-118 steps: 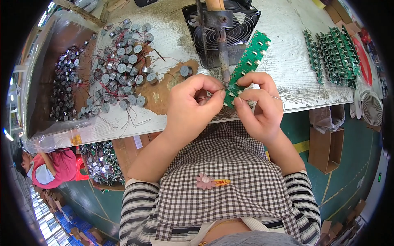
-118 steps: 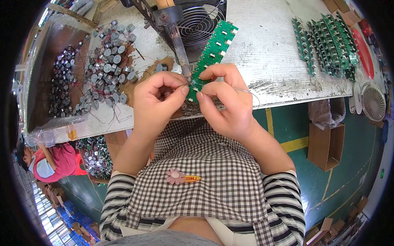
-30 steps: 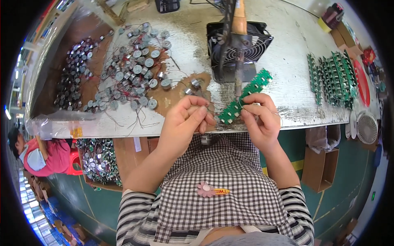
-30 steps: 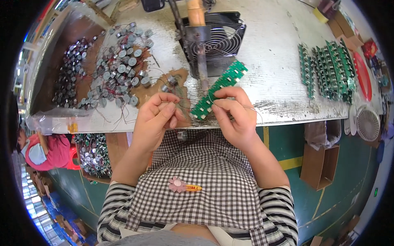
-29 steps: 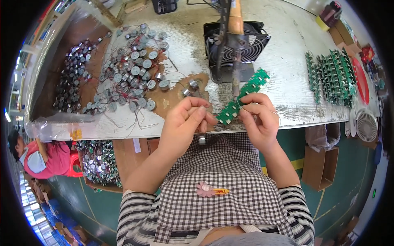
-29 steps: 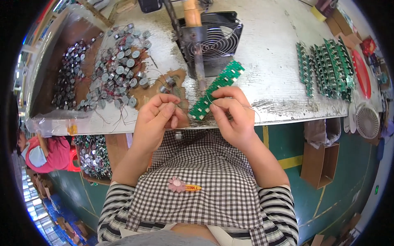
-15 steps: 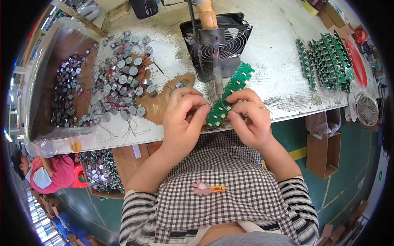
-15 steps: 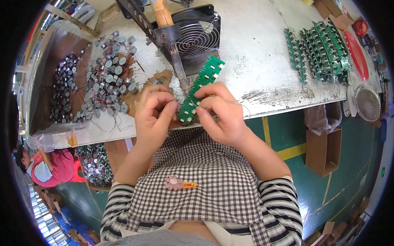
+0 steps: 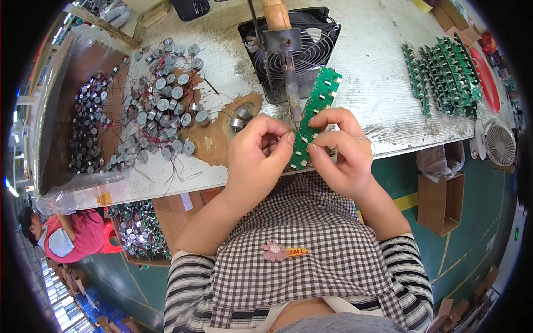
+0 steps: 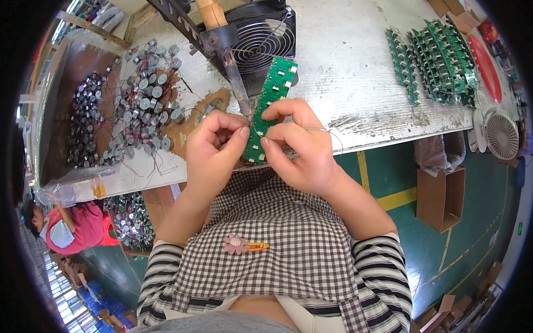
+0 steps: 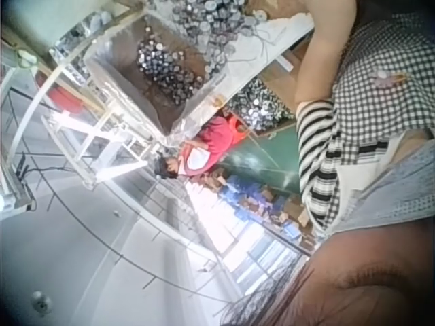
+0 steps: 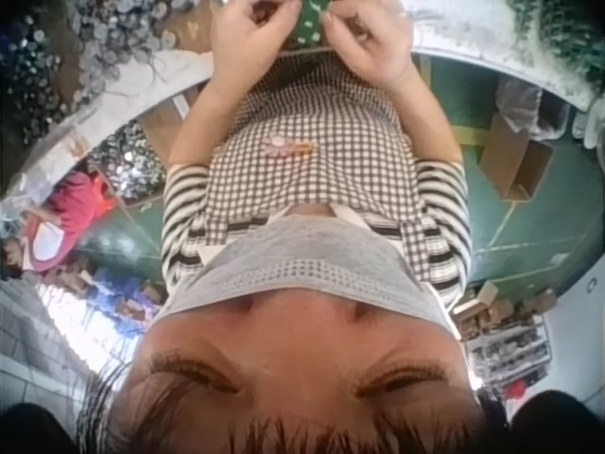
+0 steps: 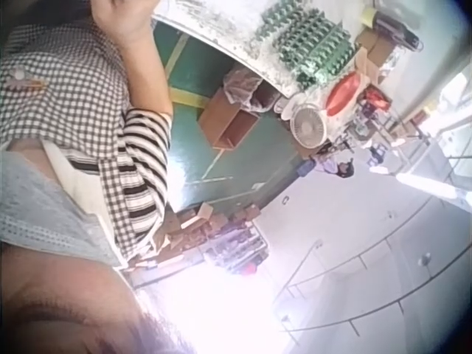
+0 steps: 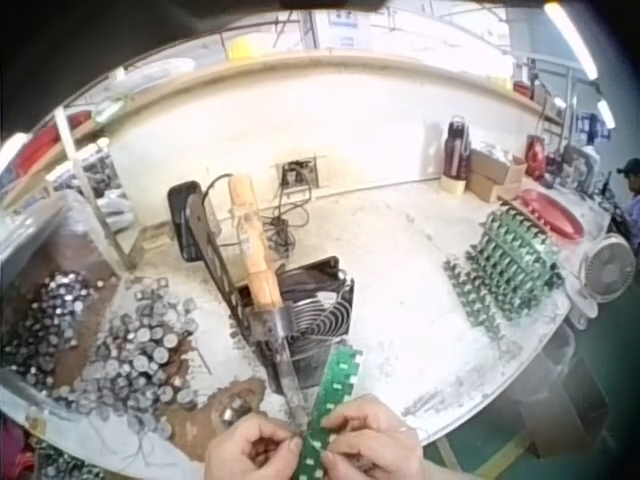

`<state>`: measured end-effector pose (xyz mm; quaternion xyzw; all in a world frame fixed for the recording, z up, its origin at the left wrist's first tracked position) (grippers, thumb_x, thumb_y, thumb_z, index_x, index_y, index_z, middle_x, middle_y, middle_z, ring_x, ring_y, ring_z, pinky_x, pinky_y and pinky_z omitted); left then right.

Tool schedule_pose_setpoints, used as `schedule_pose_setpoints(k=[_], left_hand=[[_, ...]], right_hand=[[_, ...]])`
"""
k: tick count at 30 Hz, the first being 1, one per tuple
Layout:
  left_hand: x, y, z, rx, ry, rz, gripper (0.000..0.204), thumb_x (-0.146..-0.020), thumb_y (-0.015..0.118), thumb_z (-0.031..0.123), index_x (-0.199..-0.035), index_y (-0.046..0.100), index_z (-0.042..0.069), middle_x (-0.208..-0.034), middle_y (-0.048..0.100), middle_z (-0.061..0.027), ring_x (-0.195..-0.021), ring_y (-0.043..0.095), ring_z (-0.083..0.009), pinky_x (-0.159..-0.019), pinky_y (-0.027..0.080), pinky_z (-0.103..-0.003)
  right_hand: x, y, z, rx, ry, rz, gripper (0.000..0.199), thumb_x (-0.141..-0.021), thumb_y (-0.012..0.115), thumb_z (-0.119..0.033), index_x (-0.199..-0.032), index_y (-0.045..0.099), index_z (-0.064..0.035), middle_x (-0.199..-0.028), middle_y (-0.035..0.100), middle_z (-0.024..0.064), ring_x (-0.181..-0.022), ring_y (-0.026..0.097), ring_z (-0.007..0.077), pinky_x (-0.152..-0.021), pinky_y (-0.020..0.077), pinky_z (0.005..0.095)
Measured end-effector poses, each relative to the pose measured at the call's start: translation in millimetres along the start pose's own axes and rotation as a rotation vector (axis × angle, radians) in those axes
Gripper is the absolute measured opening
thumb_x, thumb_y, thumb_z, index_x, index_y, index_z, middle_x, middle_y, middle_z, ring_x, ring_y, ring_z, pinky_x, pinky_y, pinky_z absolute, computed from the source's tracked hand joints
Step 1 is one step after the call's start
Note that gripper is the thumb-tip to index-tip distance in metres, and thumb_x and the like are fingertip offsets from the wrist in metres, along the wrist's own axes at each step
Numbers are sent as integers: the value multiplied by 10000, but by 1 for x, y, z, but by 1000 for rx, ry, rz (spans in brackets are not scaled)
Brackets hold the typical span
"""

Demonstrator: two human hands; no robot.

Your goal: The person connects small wired components to a circuit board by hand, repeatedly picking the components from the table and attaching their wires to the board.

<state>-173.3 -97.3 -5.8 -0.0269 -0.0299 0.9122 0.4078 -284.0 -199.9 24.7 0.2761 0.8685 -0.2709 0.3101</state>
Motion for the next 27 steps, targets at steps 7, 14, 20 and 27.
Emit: schedule_pose_setpoints(k=[7,14,20,27], left_hand=[[0,2,9,20,72,48,76,-829,622,-6,-840,547,-3,-766,579,-2,-633,493,-12,-528,398,-178],[6,3,3,-38,82,8,76,-828,617,-15,-836,542,-4,-807,602,-20,-620,502,-23,-529,412,-176],[3,-2,5,199,25,-15,103,-859,629,45,-910,548,7,-807,579,-5,-621,516,-46,-543,429,-183],[3,7,-8,331,-246,-132,117,-885,612,108,-891,550,9,-702,549,12,-544,481,-30,-473,369,-176]], right_hand=[[-5,-2,-2,4,-7,9,123,-691,661,66,-767,581,13,-954,581,180,-834,579,253,-680,487,311],[8,0,0,-53,50,33,114,-692,657,71,-757,581,16,-950,582,175,-809,578,240,-674,484,306],[8,0,0,-51,25,33,119,-695,655,81,-758,579,16,-940,585,170,-788,577,226,-651,480,292],[5,1,-2,-56,29,43,113,-708,652,84,-759,578,16,-936,587,163,-743,576,198,-605,472,274]])
Point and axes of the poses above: each hand's wrist, its own x-axis away from the middle knuckle, its own y-axis out of the palm, z = x × y, the point moved 7 cm from there along -x, towards the middle knuckle
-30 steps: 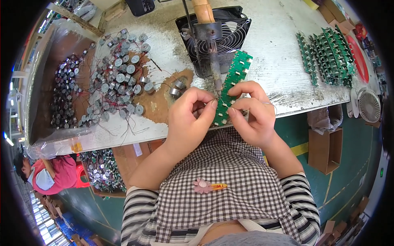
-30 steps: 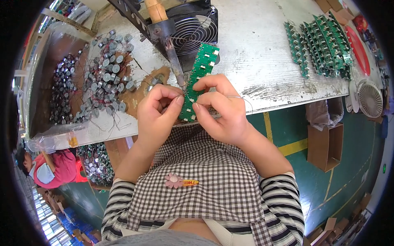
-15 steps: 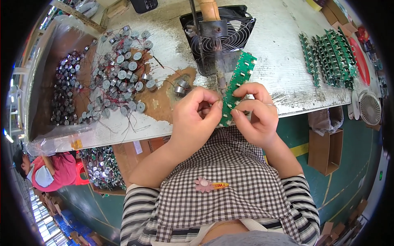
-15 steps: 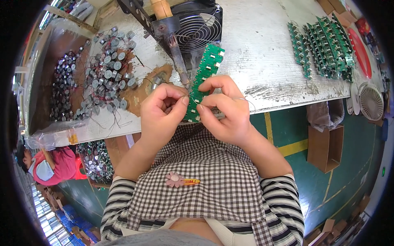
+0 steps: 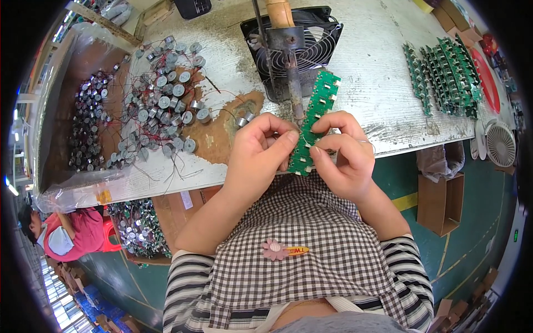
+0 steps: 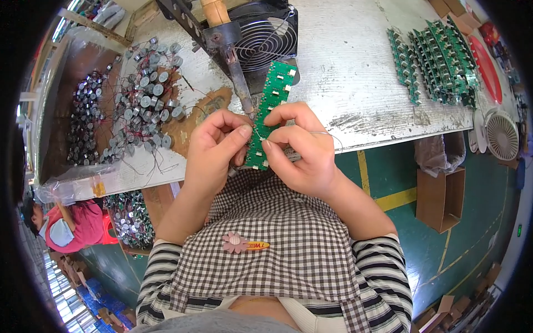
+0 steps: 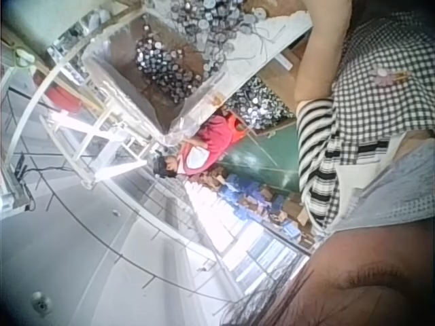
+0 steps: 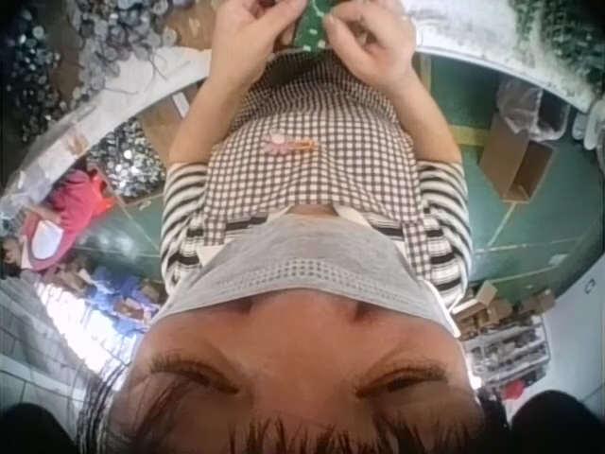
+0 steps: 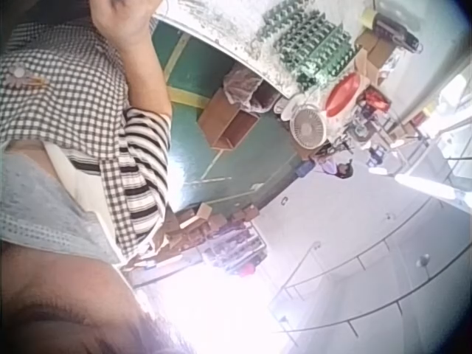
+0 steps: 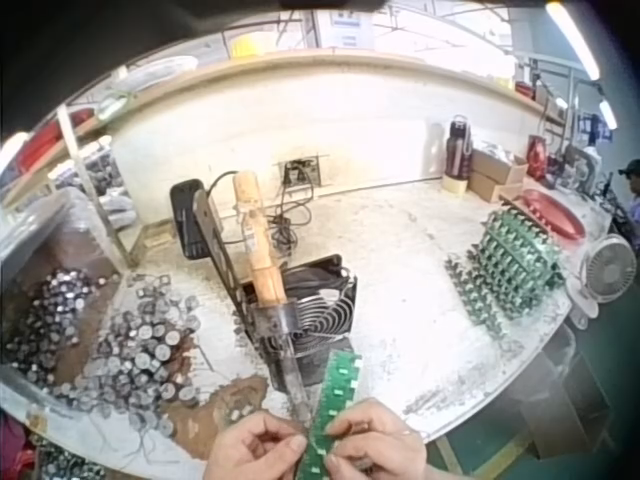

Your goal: The person connects small wired components to a circuit board by hand, repeatedly picking the components from the table and attaching their wires to the board.

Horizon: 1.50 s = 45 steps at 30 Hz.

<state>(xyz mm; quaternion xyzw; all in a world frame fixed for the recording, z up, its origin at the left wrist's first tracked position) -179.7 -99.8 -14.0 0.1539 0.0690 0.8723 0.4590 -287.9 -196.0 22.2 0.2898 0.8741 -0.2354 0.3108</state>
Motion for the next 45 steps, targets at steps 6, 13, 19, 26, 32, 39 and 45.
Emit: schedule_pose_setpoints(k=[6,13,19,26,32,39,45], left_hand=[[-3,-1,2,-41,26,22,102,-871,615,91,-881,553,10,-706,559,10,-549,487,-26,-476,378,-176],[-3,-1,7,-75,56,67,81,-855,619,58,-869,558,5,-724,572,-1,-582,515,-34,-499,411,-182],[-2,-2,-1,-47,22,54,78,-845,628,50,-865,565,8,-741,579,-10,-568,501,-35,-482,393,-179],[-5,1,-2,-23,-38,-25,88,-848,636,57,-860,566,7,-727,584,-15,-551,521,-45,-467,400,-181],[0,-45,70,-755,574,92,180,-812,662,43,-982,631,-11,-964,639,-71,-826,617,-133,-712,504,-251],[-11,-113,82,-1587,625,506,144,-725,703,125,-806,657,15,-833,602,-120,-826,549,-305,-764,457,-389],[-24,-140,78,-1098,598,542,88,-733,682,73,-774,635,11,-749,622,-94,-736,581,-229,-704,465,-334]], right_hand=[[-2,0,3,20,42,20,117,-713,661,79,-767,576,20,-931,589,160,-703,577,175,-563,466,255],[-7,0,2,57,10,8,115,-709,662,75,-767,576,27,-908,592,166,-706,584,183,-559,466,255],[0,2,6,6,80,7,111,-717,657,80,-765,573,26,-916,585,163,-691,582,168,-542,460,245],[-1,-12,8,50,107,75,79,-776,617,66,-795,555,21,-942,568,167,-731,536,180,-644,438,259],[10,-14,24,-190,252,183,53,-841,560,87,-802,567,53,-887,592,134,-617,570,104,-541,456,195],[11,-3,30,-83,312,124,48,-819,597,81,-802,572,43,-868,593,102,-643,554,91,-530,438,193],[3,6,38,22,442,20,76,-805,624,43,-786,552,32,-829,563,70,-621,548,94,-518,440,201]])
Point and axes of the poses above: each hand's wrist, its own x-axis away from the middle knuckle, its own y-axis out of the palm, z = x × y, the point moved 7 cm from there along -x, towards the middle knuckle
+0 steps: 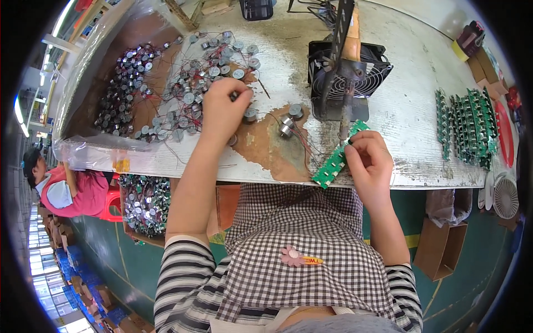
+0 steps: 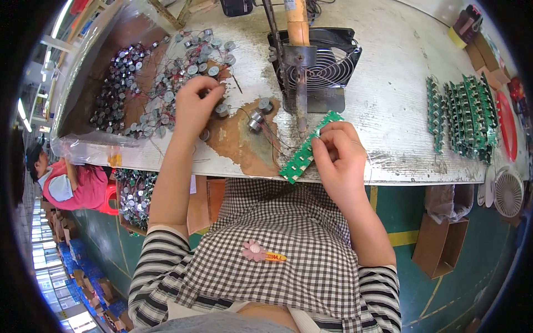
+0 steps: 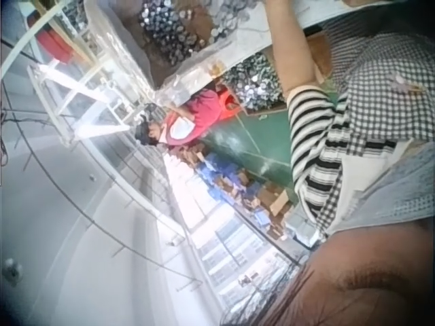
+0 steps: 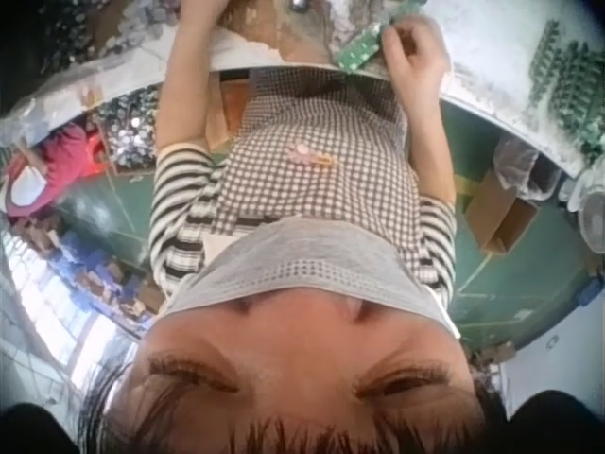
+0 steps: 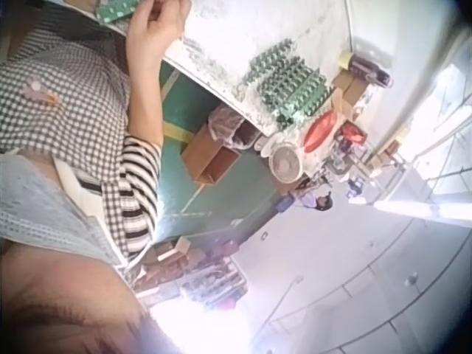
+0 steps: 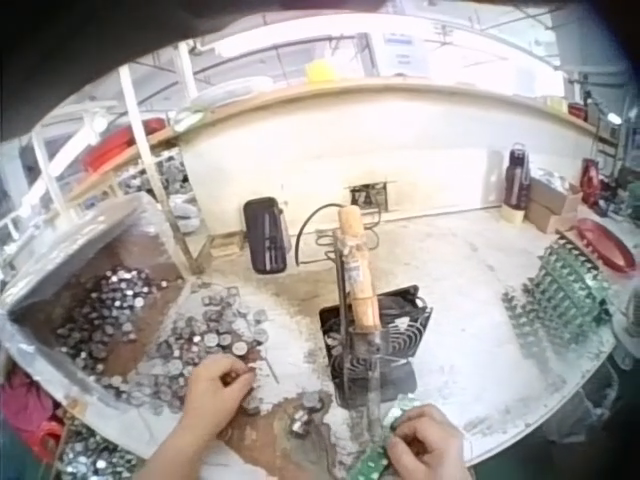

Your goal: The person connects small wired components to a circuit board by hand, repeatedly picking the components from the table and attaching their wires to the board.

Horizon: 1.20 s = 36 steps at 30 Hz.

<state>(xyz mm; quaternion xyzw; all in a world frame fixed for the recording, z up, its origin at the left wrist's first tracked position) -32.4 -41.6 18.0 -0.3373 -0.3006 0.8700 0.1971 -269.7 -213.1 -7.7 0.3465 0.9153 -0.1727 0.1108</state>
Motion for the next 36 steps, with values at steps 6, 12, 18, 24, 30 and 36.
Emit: schedule_pose_setpoints(k=[6,12,18,24,30,36], left_hand=[[21,-11,39,589,-239,-80,108,-826,664,88,-859,595,12,-696,568,26,-603,481,-31,-542,380,-186],[95,44,70,1052,-610,-514,94,-904,583,96,-943,555,15,-706,592,-21,-541,555,-71,-466,405,-184],[96,65,83,1021,-701,-478,141,-883,631,118,-939,626,-12,-723,608,8,-620,544,-28,-512,407,-169],[92,71,87,761,-571,-502,119,-843,668,104,-831,646,-13,-723,585,24,-566,450,-11,-501,354,-181],[72,67,100,673,-219,-353,80,-766,669,43,-772,618,-18,-690,591,17,-561,445,-4,-497,352,-182],[73,79,99,812,-466,-458,56,-748,638,29,-758,611,-20,-694,602,7,-560,456,-11,-486,358,-184]], right_hand=[[2,-4,9,-83,13,-9,61,-816,622,36,-797,564,28,-816,572,73,-627,537,87,-529,436,207],[13,-5,-3,-169,-136,-31,84,-835,592,32,-808,514,15,-934,602,136,-665,535,101,-560,442,207],[15,-3,-15,-71,-286,-47,85,-788,614,72,-818,551,24,-965,598,158,-614,566,117,-534,468,220],[14,-3,-31,71,-469,-64,109,-764,664,64,-821,584,16,-978,593,159,-608,576,110,-521,461,217],[13,-8,-29,-129,-350,-26,124,-737,658,82,-810,579,21,-975,589,185,-634,567,131,-533,462,228],[11,-6,-37,29,-450,-37,123,-724,656,92,-799,588,21,-948,582,161,-662,563,134,-543,460,224]])
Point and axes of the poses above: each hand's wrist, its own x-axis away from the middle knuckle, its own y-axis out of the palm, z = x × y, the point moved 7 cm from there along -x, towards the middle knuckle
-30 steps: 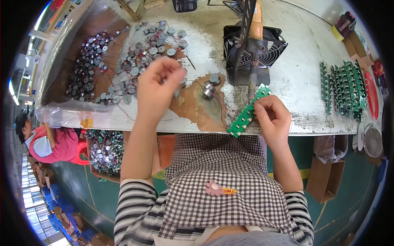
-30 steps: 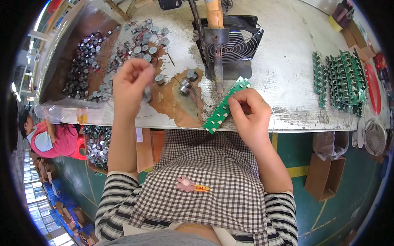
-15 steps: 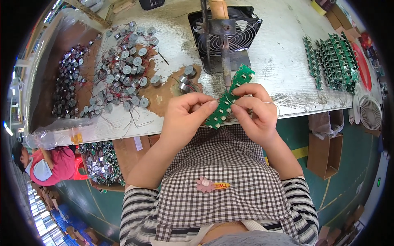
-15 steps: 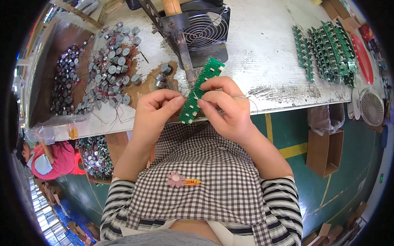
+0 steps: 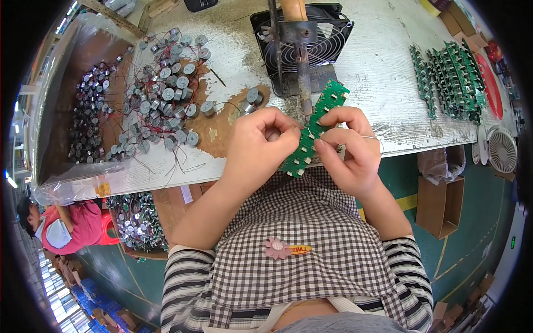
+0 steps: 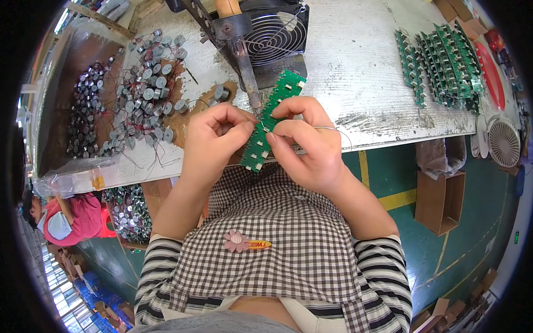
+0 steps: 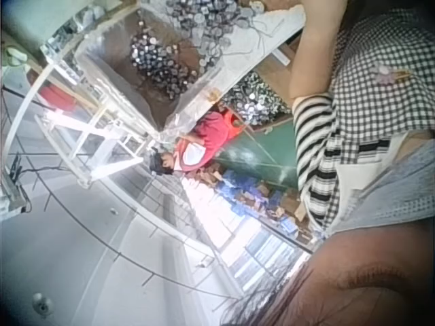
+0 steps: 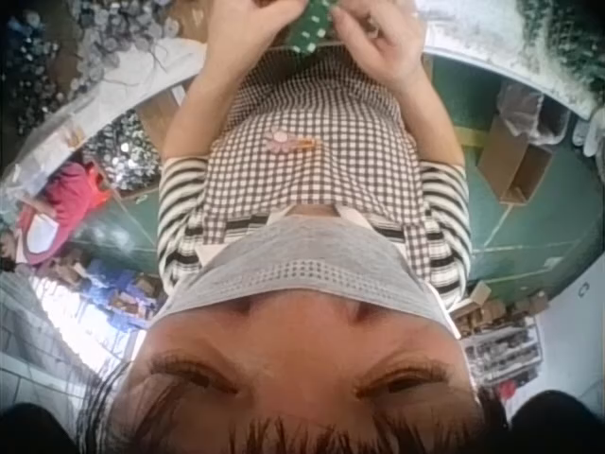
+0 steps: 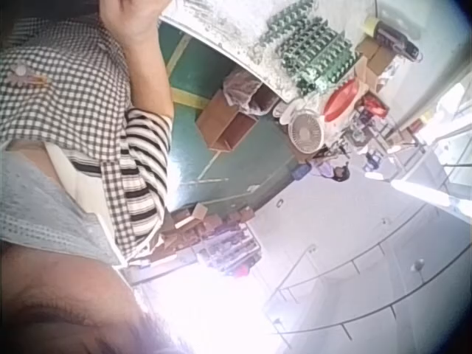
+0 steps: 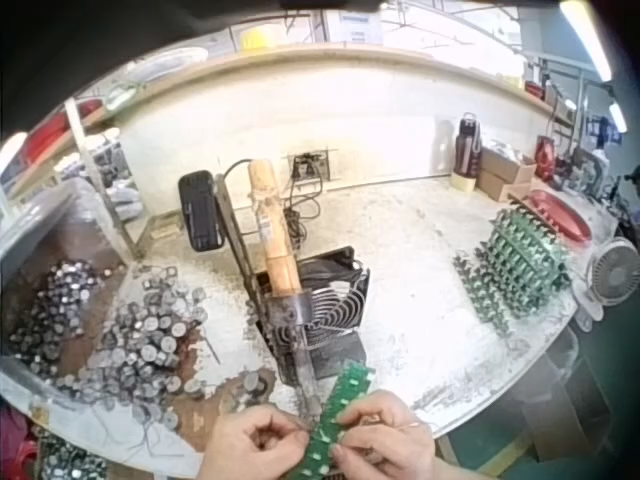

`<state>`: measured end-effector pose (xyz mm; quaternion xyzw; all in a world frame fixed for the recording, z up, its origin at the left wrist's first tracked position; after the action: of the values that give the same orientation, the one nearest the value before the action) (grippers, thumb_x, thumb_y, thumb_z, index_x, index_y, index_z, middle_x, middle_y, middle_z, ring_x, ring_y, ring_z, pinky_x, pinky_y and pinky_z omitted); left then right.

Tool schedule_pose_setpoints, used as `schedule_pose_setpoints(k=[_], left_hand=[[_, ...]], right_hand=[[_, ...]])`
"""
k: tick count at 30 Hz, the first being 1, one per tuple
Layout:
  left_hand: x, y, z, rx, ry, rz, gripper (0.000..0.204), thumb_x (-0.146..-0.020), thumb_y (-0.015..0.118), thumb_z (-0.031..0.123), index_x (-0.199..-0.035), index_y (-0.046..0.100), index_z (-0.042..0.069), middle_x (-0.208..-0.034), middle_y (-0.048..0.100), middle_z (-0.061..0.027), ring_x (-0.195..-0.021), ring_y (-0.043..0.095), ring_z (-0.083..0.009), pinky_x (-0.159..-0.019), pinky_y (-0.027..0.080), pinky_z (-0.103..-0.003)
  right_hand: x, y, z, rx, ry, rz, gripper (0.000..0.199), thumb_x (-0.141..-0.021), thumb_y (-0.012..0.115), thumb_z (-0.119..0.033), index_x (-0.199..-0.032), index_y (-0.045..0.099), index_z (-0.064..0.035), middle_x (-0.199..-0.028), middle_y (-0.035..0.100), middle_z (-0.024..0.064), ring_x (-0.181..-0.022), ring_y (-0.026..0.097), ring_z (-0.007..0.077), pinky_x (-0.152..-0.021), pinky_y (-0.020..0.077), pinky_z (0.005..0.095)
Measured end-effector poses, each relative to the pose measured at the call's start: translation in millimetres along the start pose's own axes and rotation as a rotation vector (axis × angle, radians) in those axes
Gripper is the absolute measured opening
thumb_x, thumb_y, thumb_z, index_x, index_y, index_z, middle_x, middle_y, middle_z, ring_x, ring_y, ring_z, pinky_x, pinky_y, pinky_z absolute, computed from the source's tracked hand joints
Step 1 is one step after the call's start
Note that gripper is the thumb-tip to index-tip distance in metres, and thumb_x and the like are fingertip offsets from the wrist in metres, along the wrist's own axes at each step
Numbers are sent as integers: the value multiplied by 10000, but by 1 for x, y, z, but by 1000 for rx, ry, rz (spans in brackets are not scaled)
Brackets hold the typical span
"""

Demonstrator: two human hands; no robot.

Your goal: The person connects small wired components to a circuit board by hand, repeatedly picking the components from the table and attaching their wires to the board.

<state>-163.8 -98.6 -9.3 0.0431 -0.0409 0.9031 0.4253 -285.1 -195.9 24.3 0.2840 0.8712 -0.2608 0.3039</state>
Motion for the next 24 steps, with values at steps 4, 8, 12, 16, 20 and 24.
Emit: schedule_pose_setpoints(k=[4,8,12,16,20,24], left_hand=[[-1,2,3,-35,-31,-23,49,-776,618,22,-788,608,-24,-763,620,-25,-624,508,-34,-546,407,-191],[-3,1,8,70,55,43,40,-746,621,18,-765,615,-16,-662,584,21,-549,445,0,-478,347,-174],[2,1,8,-14,71,51,32,-746,618,12,-766,615,-14,-658,581,26,-545,436,8,-473,339,-169],[5,5,4,-26,27,9,30,-750,618,9,-770,616,-13,-660,581,30,-543,432,9,-472,338,-169],[7,5,3,-16,35,3,35,-751,617,1,-783,616,-14,-666,582,32,-543,431,11,-471,337,-166],[8,4,3,-23,38,-9,33,-761,617,0,-790,615,-14,-671,581,35,-544,430,12,-472,336,-162]], right_hand=[[-2,-1,3,61,51,-12,134,-714,677,81,-798,603,9,-929,575,142,-667,558,143,-549,451,227],[-11,-1,-1,111,-34,-16,131,-708,689,75,-787,610,5,-935,568,141,-658,554,140,-542,445,229],[-6,-1,-4,107,-23,-15,124,-709,692,67,-779,611,6,-942,565,141,-652,553,132,-540,445,227],[4,-1,2,49,53,-19,127,-711,690,61,-784,599,8,-949,563,146,-632,555,126,-524,456,224],[4,-2,0,-47,79,-5,130,-718,657,79,-795,566,26,-952,565,169,-622,562,125,-523,473,221],[10,-3,6,-119,147,-28,160,-701,630,78,-821,549,9,-970,560,179,-812,539,197,-695,433,269]])
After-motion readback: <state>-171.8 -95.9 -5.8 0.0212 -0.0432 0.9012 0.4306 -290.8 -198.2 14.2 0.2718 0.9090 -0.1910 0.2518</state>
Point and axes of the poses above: each hand's wrist, its own x-axis away from the middle knuckle, its own y-axis out of the palm, z = x × y, the point moved 7 cm from there along -x, towards the middle knuckle
